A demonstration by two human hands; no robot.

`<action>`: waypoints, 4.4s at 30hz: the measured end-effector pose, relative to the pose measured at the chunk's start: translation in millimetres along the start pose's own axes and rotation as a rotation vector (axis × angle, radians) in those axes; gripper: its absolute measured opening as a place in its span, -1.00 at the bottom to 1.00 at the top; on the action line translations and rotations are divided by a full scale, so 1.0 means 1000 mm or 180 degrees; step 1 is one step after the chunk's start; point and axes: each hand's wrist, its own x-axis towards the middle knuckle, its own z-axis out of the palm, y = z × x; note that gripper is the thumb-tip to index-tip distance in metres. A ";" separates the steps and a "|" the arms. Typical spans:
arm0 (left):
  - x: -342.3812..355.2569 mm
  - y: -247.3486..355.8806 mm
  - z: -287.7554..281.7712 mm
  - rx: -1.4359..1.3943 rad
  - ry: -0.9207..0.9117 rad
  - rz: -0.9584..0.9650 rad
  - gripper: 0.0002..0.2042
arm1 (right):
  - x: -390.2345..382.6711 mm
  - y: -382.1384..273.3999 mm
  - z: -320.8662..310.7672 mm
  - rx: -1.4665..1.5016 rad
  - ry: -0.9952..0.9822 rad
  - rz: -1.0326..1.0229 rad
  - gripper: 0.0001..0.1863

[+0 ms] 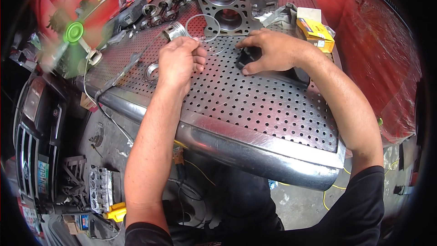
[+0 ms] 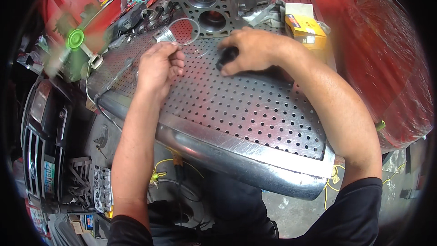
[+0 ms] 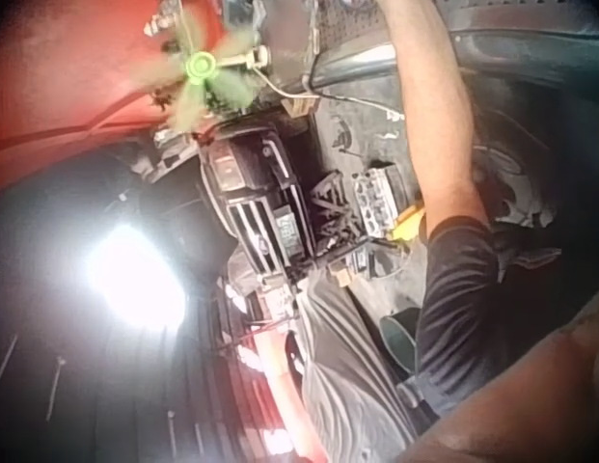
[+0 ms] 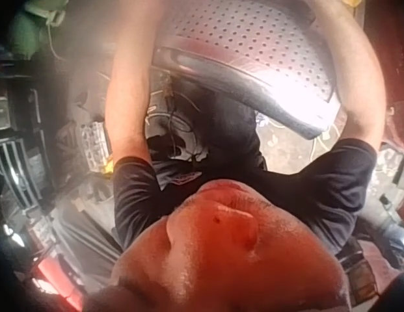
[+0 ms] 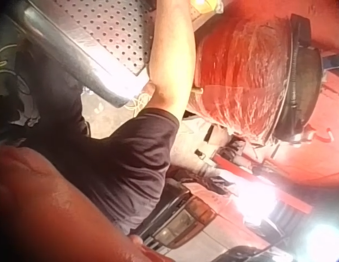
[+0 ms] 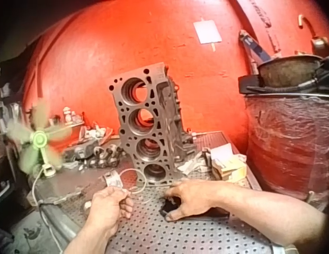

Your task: Grinding a small metal component, likely a piston ring or related engine part, using a handheld angle grinder, and then inspecting an engine block.

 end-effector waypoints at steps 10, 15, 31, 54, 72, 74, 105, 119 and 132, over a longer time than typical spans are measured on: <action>0.053 0.000 0.048 0.0506 -0.0399 -0.0819 -0.84 | 0.005 0.006 0.011 -0.0371 0.0987 -0.0034 -0.24; 0.086 -0.017 0.070 0.0974 -0.0080 -0.0943 -0.79 | 0.018 0.016 0.019 -0.0791 0.1160 -0.0084 -0.38; 0.037 0.026 -0.059 0.5051 0.1086 0.0517 -0.36 | 0.034 0.008 0.027 -0.1279 0.1216 -0.0278 -0.46; 0.002 0.035 0.038 0.3074 -0.0391 -0.0452 -0.63 | 0.031 -0.016 0.030 -0.0203 0.1961 0.0374 -0.58; -0.001 0.048 0.055 0.3814 -0.0403 -0.0076 -0.61 | 0.035 -0.016 0.026 0.0007 0.1876 0.0641 -0.54; -0.001 0.049 0.057 0.3868 -0.0400 -0.0086 -0.61 | 0.035 -0.014 0.029 0.0012 0.2025 0.0583 -0.58; 0.025 0.029 0.062 0.3850 -0.0131 0.0465 -0.61 | 0.026 -0.018 0.020 -0.0245 0.1696 0.0680 -0.71; 0.003 0.048 -0.070 0.3942 0.0443 0.0506 -0.69 | -0.020 -0.014 -0.010 -0.0409 0.0371 0.0920 0.14; 0.037 0.007 -0.080 0.4831 0.1018 0.0399 -0.57 | -0.044 -0.001 -0.023 -0.0474 0.0016 0.0467 -0.02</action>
